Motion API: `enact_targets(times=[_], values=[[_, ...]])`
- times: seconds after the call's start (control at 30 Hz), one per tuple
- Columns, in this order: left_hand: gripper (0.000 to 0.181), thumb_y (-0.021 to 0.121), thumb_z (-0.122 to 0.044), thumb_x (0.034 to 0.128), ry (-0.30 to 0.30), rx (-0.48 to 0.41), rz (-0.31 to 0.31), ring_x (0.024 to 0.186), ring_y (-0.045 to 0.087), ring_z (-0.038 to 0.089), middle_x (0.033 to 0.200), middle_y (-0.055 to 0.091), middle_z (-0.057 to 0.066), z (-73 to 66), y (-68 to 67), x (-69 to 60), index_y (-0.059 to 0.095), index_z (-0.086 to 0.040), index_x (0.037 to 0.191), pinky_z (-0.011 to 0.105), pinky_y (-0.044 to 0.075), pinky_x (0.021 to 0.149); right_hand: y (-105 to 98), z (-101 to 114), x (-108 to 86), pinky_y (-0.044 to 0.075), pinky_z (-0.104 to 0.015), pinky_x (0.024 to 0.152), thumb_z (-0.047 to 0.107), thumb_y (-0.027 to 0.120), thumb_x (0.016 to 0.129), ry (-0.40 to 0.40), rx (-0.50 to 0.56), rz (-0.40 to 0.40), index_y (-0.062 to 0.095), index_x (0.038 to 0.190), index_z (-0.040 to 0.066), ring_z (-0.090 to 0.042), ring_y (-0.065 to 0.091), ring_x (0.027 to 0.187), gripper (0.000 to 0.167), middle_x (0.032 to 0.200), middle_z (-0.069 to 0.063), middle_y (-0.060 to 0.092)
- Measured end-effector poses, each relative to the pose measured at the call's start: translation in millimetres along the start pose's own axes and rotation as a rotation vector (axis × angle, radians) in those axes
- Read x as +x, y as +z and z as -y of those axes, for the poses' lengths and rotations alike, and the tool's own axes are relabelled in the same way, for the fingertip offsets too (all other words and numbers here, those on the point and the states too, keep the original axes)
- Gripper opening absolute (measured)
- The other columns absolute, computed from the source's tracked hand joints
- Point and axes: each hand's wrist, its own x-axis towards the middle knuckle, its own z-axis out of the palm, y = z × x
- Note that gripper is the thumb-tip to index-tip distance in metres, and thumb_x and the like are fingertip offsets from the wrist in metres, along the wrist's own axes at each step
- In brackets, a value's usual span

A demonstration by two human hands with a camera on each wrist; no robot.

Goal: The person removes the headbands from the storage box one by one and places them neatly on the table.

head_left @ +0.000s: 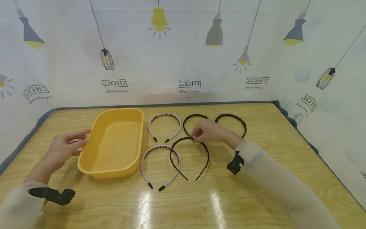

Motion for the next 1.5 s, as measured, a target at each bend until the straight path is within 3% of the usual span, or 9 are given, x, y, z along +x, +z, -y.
enact_targets(times=[0.57,1.03,1.5], values=[[0.052,0.059,-0.023,0.0911,0.004,-0.001,0.004,0.086,0.051,-0.013,0.095,0.053,-0.018,-1.5,0.1,0.1,0.043,0.001,0.134,0.025,0.055,0.066,7.2,-12.9,-28.2,0.052,-0.022,0.069,0.009,0.067,0.082,0.023,0.029,-0.023,0.072,0.096,0.008,-0.007,0.061,0.078,0.015,0.090,0.000,0.067],[0.053,0.058,-0.024,0.0915,-0.007,0.015,0.008,0.086,0.050,-0.013,0.097,0.051,-0.015,-2.4,0.1,-0.2,0.041,0.002,0.135,0.026,0.055,0.067,6.8,-17.2,-36.9,0.052,-0.024,0.067,0.007,0.068,0.082,0.041,0.023,-0.015,0.071,0.097,0.005,-0.008,0.060,0.077,0.016,0.092,-0.002,0.067],[0.054,0.059,-0.024,0.0910,0.005,0.001,0.001,0.087,0.050,-0.012,0.095,0.053,-0.021,-2.2,1.0,-0.7,0.042,0.003,0.135,0.025,0.055,0.066,11.7,-28.0,-40.1,0.052,-0.023,0.066,0.007,0.068,0.082,0.047,0.048,-0.001,0.071,0.098,0.005,-0.007,0.060,0.074,0.017,0.090,-0.002,0.067]])
